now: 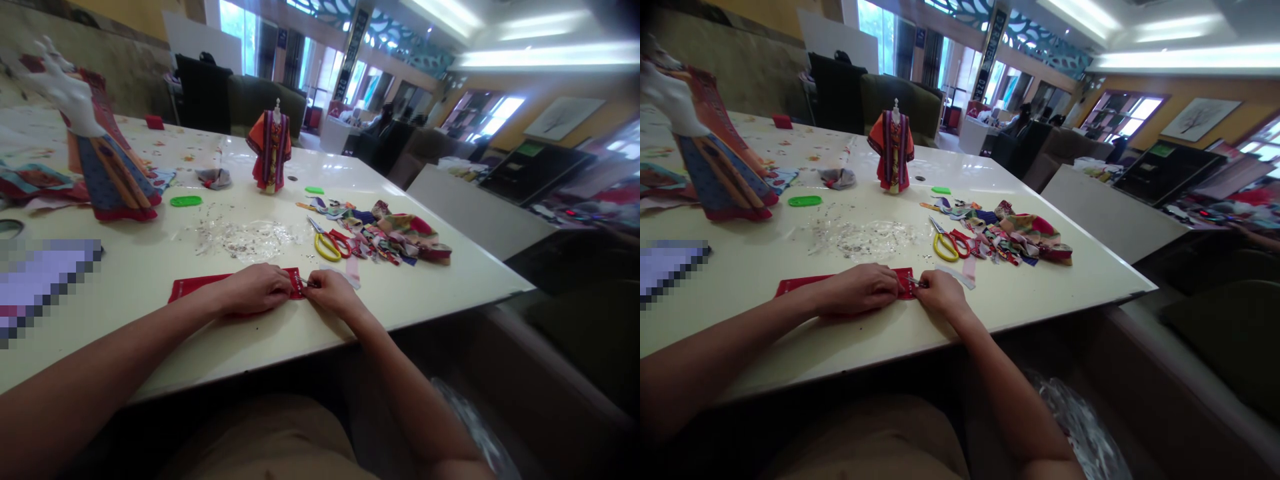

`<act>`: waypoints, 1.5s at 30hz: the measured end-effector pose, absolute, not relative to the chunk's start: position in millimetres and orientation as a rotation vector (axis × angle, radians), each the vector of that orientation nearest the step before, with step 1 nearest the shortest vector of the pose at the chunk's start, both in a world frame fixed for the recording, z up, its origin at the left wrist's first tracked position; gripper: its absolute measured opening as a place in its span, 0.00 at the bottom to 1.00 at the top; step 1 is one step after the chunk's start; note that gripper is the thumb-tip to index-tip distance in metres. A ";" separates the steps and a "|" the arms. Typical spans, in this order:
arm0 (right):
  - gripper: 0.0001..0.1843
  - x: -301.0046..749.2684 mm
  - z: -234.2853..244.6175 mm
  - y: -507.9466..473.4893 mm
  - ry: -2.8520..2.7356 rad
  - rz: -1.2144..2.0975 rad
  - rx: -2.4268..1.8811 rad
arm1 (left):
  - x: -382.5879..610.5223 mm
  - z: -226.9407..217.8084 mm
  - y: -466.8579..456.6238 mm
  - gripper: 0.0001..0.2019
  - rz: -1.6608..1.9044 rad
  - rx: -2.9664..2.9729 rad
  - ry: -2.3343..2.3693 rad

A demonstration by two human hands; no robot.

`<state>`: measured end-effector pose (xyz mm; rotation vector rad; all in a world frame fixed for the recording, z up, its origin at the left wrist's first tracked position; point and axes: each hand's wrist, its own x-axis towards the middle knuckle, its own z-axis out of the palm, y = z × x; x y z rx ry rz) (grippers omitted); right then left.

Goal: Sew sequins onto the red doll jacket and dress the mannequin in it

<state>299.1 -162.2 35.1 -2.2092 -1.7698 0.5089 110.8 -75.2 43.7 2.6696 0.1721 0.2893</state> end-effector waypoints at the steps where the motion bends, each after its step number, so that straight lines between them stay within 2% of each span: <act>1: 0.08 298.9 35.2 -162.2 -1.771 0.508 -2.209 | 110.8 43.4 -75.0 0.10 0.288 2.672 0.170; 35: 0.06 301.5 35.2 -162.3 -1.786 0.496 -2.193 | 113.0 41.9 -74.5 0.10 0.296 2.766 0.123; 45: 0.03 304.8 31.4 -173.0 -1.813 0.505 -2.012 | 112.4 43.4 -75.9 0.10 0.267 2.760 0.142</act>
